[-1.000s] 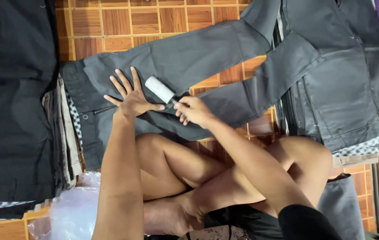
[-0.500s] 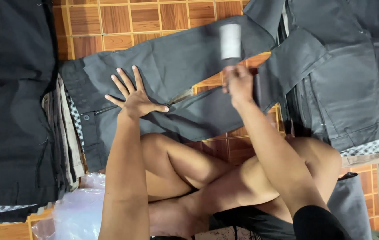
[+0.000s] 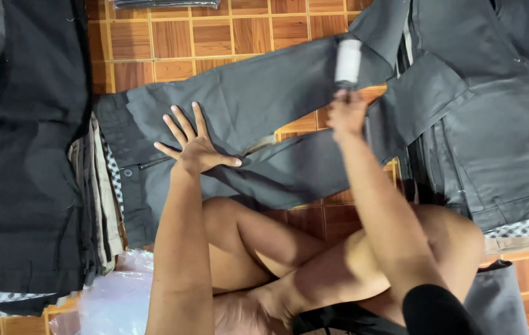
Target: A person uses a lint roller to remove debris from several pairs of grey trousers while sitting on the floor.
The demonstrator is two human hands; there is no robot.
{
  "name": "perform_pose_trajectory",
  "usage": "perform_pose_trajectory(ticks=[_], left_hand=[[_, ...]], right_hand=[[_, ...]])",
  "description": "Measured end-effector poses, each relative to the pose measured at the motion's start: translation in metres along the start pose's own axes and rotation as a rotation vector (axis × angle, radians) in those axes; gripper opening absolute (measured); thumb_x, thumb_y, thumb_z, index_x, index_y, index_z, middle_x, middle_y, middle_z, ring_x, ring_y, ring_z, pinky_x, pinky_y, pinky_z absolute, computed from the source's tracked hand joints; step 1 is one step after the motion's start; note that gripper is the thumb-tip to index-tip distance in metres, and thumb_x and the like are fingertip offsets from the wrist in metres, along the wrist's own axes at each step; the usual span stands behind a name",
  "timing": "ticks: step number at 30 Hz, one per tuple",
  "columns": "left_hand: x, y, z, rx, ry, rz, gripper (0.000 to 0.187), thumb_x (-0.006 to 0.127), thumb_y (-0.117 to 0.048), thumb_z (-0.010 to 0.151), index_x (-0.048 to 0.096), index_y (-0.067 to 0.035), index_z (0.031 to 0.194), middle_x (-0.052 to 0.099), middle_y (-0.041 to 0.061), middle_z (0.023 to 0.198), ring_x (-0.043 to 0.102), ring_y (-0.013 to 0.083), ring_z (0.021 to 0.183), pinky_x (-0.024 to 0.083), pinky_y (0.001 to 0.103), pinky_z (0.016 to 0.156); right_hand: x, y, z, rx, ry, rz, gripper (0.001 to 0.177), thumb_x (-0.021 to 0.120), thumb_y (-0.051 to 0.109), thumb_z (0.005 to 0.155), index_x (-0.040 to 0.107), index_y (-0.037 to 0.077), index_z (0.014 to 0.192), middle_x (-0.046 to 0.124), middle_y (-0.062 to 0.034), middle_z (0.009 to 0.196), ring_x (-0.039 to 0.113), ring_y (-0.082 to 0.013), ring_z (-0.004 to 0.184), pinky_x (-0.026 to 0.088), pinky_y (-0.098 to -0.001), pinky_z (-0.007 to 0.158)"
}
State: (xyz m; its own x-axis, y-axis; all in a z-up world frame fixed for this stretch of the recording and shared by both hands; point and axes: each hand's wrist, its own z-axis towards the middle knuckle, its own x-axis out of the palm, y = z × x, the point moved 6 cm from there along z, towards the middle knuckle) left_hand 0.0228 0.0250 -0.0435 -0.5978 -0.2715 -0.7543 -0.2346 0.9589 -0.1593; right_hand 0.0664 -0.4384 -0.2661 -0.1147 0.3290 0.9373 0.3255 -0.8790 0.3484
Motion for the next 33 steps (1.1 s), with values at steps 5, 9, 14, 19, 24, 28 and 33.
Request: perform_pose_trajectory(ticks=[5,9,14,19,24,28,33], left_hand=[[0.0,0.0,0.005,-0.003,0.033,-0.022,0.181,0.092,-0.078,0.033,-0.03,-0.032,0.158,-0.039,0.011,0.162,-0.038,0.0377,0.146,-0.009,0.087,0.104],[-0.002,0.0,0.007,-0.02,0.055,-0.036,0.182,0.094,-0.075,0.032,-0.03,-0.032,0.158,-0.04,0.011,0.161,-0.039,0.0386,0.145,-0.012,0.086,0.103],[-0.012,-0.006,-0.007,-0.018,0.073,-0.045,0.176,0.094,-0.073,0.041,-0.031,-0.03,0.158,-0.04,0.012,0.161,-0.039,0.0398,0.145,-0.011,0.086,0.103],[-0.012,-0.005,-0.007,-0.03,0.088,-0.052,0.179,0.095,-0.073,0.039,-0.031,-0.031,0.158,-0.042,0.011,0.16,-0.04,0.0388,0.144,-0.01,0.086,0.104],[-0.011,-0.006,-0.003,-0.026,0.097,-0.054,0.177,0.094,-0.075,0.041,-0.031,-0.029,0.158,-0.043,0.011,0.16,-0.042,0.0391,0.143,-0.011,0.086,0.103],[-0.009,-0.005,-0.003,-0.024,0.094,-0.056,0.179,0.094,-0.075,0.037,-0.031,-0.029,0.158,-0.043,0.012,0.159,-0.042,0.0397,0.143,-0.011,0.086,0.104],[-0.011,-0.005,-0.008,0.0,0.051,-0.058,0.176,0.093,-0.075,0.041,-0.029,-0.03,0.159,-0.04,0.013,0.161,-0.039,0.0402,0.145,-0.009,0.086,0.103]], right_hand=[[0.201,-0.003,-0.024,-0.395,-1.073,-1.34,0.019,0.051,0.025,0.105,0.06,0.009,0.1,0.06,-0.0037,0.068,0.054,-0.0137,0.047,0.045,-0.0284,0.032],[0.29,-0.086,0.02,-0.18,-0.583,-1.674,0.015,0.058,0.02,0.098,0.071,0.012,0.102,0.072,-0.0087,0.077,0.072,-0.0304,0.083,0.057,-0.0451,0.078],[0.266,-0.16,0.052,0.065,-0.465,-1.278,0.024,0.056,0.025,0.103,0.067,0.005,0.094,0.061,-0.0088,0.064,0.055,-0.016,0.045,0.05,-0.0301,0.031],[0.191,-0.067,0.04,-0.145,-0.764,-0.997,0.018,0.064,0.019,0.095,0.069,0.005,0.105,0.063,-0.0097,0.073,0.054,-0.0166,0.047,0.049,-0.0278,0.032],[0.181,0.026,-0.017,-0.401,-1.066,-0.897,0.013,0.059,0.02,0.101,0.063,0.009,0.096,0.056,-0.0084,0.075,0.05,-0.0161,0.042,0.035,-0.0274,0.029],[0.258,-0.042,-0.021,-0.329,-1.037,-0.999,0.024,0.056,0.029,0.101,0.064,0.008,0.092,0.054,-0.0066,0.069,0.05,-0.0133,0.041,0.041,-0.0251,0.027],[0.289,-0.176,-0.008,0.228,-0.484,-1.132,0.021,0.062,0.022,0.102,0.066,0.002,0.099,0.06,-0.0149,0.065,0.052,-0.0178,0.033,0.044,-0.0281,0.025]])
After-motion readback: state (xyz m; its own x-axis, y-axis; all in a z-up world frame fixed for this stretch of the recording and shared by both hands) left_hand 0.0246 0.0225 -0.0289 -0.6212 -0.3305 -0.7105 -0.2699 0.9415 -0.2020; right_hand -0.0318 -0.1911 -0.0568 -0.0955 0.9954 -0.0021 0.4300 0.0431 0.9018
